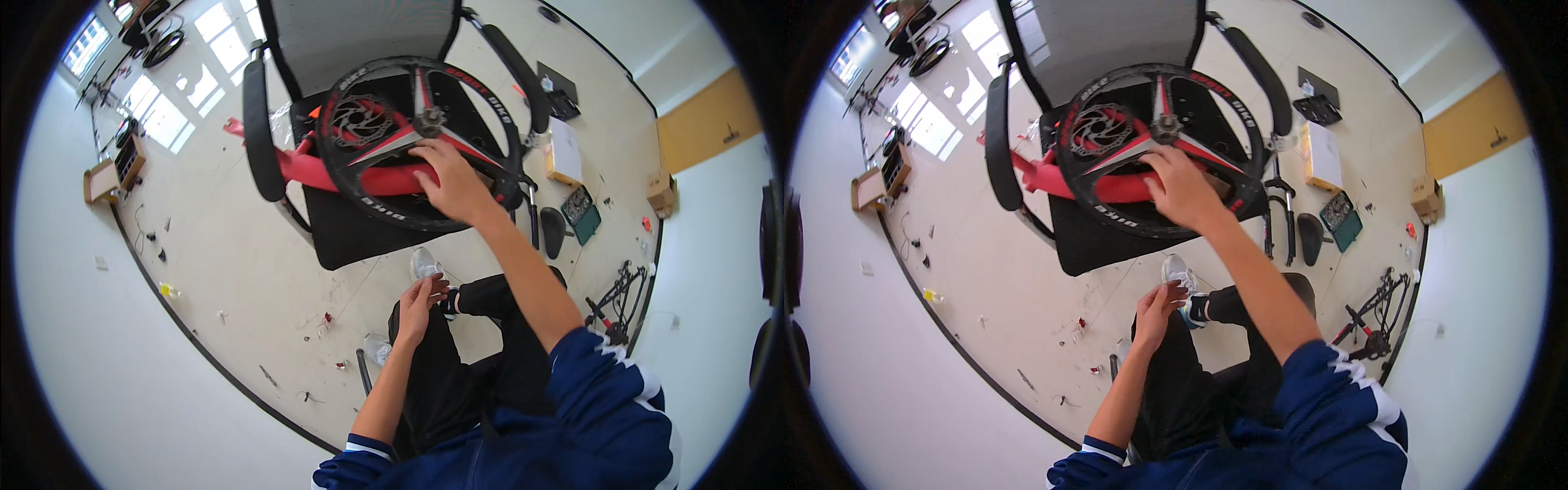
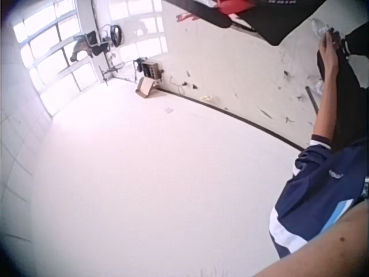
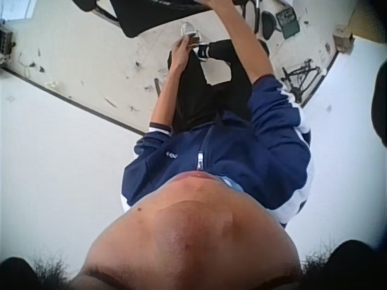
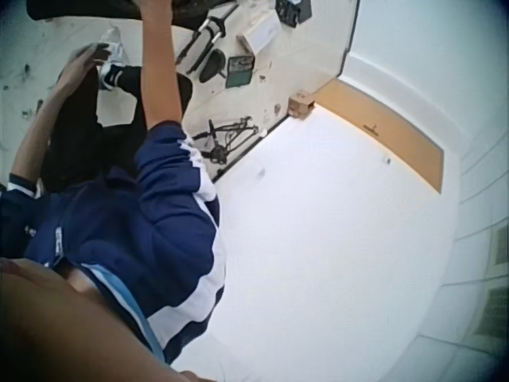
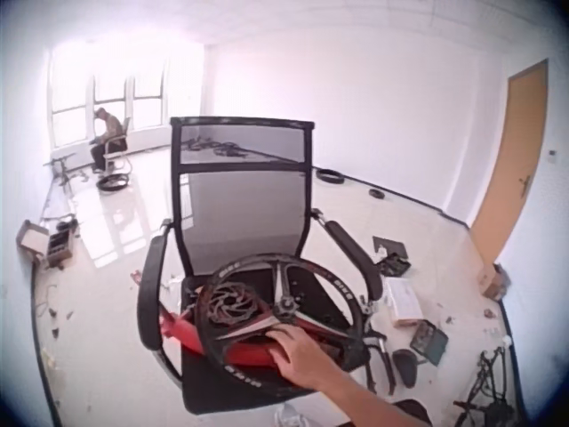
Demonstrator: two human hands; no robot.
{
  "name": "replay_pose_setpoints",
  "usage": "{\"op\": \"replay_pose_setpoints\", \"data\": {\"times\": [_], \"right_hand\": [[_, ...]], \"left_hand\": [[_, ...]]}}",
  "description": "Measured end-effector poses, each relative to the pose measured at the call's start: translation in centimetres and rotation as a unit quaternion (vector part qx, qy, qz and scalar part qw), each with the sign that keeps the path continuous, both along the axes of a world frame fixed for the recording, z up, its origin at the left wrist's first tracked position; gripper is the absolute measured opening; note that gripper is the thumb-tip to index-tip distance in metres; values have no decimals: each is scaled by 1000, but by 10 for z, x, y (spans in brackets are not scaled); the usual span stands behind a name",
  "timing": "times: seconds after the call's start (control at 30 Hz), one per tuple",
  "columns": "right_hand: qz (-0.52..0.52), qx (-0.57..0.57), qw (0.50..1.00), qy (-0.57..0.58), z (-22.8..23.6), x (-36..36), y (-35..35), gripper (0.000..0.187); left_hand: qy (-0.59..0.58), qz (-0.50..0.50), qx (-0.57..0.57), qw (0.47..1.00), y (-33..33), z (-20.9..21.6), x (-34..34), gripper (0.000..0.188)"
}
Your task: The person assembles a bicycle wheel by attaching a brake disc to the hub and tightening it with an Allen key. They then place the wheel and a red fork on a chair.
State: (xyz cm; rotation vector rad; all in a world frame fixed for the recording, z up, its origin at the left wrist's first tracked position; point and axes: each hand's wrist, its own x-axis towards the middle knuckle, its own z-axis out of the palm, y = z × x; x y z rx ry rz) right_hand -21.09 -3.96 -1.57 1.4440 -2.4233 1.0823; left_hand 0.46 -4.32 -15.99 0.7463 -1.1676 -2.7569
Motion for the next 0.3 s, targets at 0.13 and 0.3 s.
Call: {"op": "replay_pose_setpoints", "data": {"times": [0.13,0.3], "right_hand": [[-14,-45,994,-101,70,57,88,27],[-74,-178,976,-99,216,96,264,35]], "left_hand": [[17,-132,-156,979,3,27,30,33],[254,5,-451,855,-58,205,26,30]]}}
